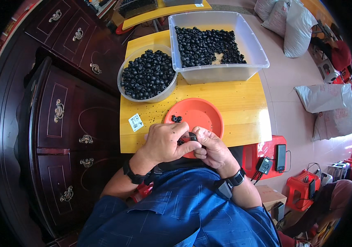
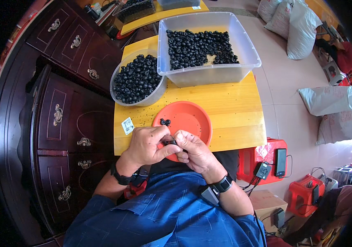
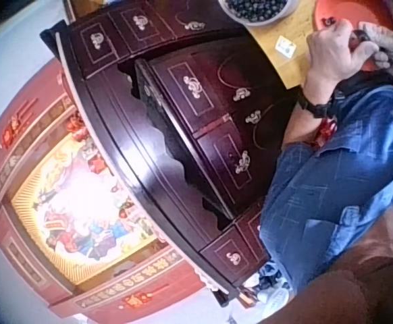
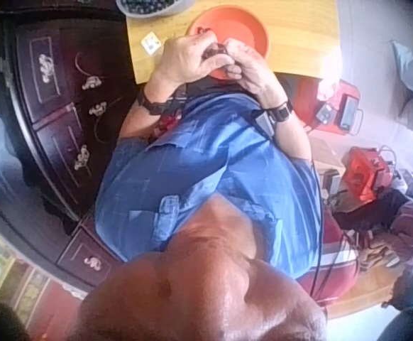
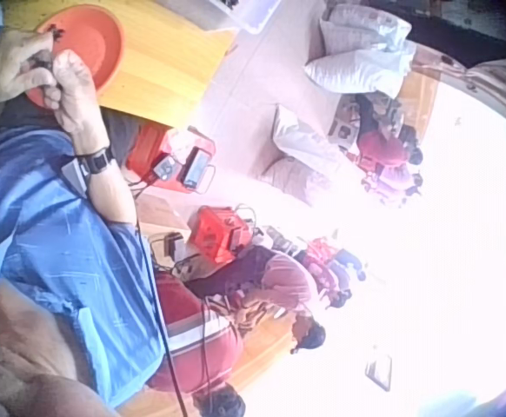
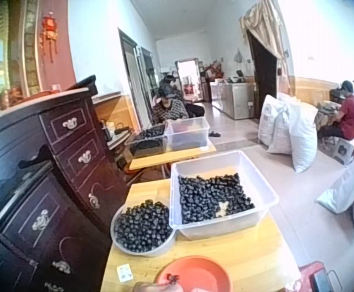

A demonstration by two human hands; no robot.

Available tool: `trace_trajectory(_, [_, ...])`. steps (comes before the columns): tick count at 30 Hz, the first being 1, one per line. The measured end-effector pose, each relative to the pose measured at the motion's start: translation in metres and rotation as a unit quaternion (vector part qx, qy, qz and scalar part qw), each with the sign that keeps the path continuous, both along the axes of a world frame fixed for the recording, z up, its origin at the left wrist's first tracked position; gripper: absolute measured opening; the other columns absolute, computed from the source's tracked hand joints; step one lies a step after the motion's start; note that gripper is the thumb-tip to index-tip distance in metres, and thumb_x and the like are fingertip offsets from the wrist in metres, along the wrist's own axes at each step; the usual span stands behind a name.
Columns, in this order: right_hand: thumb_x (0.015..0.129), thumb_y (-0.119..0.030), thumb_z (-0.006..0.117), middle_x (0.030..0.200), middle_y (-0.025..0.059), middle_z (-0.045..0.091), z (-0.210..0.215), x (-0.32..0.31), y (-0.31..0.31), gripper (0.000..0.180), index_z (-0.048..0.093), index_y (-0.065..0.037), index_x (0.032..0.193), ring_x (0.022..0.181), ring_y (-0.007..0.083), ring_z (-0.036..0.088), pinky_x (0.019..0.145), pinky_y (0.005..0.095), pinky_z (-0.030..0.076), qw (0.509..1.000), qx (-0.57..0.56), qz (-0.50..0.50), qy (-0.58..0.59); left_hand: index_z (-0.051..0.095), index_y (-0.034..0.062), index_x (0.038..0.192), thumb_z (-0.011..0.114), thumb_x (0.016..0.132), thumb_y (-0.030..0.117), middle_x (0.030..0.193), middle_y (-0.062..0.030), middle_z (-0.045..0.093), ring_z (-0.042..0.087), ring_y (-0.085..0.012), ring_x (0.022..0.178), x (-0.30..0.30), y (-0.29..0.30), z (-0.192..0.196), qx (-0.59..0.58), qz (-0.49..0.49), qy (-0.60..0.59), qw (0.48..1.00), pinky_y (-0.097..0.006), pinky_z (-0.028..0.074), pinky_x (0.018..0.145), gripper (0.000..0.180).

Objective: Inspecting and sorting small black circular components (possibly rubber gaskets or O-rings) at a table.

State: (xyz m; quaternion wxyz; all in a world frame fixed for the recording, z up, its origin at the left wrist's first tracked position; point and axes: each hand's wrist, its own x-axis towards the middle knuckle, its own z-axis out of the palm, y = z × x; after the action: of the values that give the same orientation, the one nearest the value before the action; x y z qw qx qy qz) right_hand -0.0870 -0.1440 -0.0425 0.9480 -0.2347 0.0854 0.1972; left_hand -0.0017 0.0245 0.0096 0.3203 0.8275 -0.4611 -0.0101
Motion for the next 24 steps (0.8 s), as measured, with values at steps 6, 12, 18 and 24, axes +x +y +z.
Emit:
trace_trajectory(6, [0.103,-0.034,0.056,0.074,-0.0064,0.049,0.003,0.000,0.001,0.024,0.055,-0.013,0.093,0.055,0.0012,0.036,0.047,0.0160,0.030,1.000,-0.009,0.002,0.006,0.056,0.0089,0.081,0.073,0.085,0.049,0.063,-0.0066,0.064,0.066,-0.0276,0.057,0.000,0.000,0.003,0.019,0.002,-0.022,1.000,-0.038,0.051,0.051,0.044])
trace_trajectory(12, [0.104,-0.036,0.055,0.073,-0.0071,0.047,0.002,0.000,0.002,0.025,0.056,-0.012,0.095,0.055,0.0010,0.035,0.046,0.0160,0.028,1.000,-0.008,-0.009,0.009,0.056,0.0089,0.081,0.072,0.086,0.048,0.063,-0.0061,0.064,0.066,-0.0274,0.056,-0.001,-0.001,-0.001,-0.001,0.000,-0.003,1.000,-0.038,0.051,0.052,0.042])
trace_trajectory(18, [0.104,-0.034,0.055,0.074,-0.0067,0.049,0.000,0.000,0.002,0.024,0.057,-0.011,0.097,0.055,0.0012,0.036,0.047,0.0163,0.029,0.999,-0.026,-0.019,-0.008,0.056,0.0084,0.079,0.071,0.088,0.046,0.063,-0.0063,0.064,0.066,-0.0277,0.057,0.000,-0.001,-0.006,0.001,-0.013,0.008,1.000,-0.039,0.051,0.052,0.041])
trace_trajectory(24, [0.105,-0.032,0.054,0.072,-0.0067,0.048,0.002,0.000,0.004,0.023,0.058,-0.010,0.099,0.054,0.0015,0.035,0.047,0.0169,0.029,0.999,-0.024,-0.027,-0.013,0.057,0.0086,0.079,0.072,0.087,0.047,0.062,-0.0066,0.064,0.066,-0.0275,0.056,0.001,0.000,-0.009,-0.013,-0.015,-0.005,1.000,-0.039,0.050,0.051,0.042])
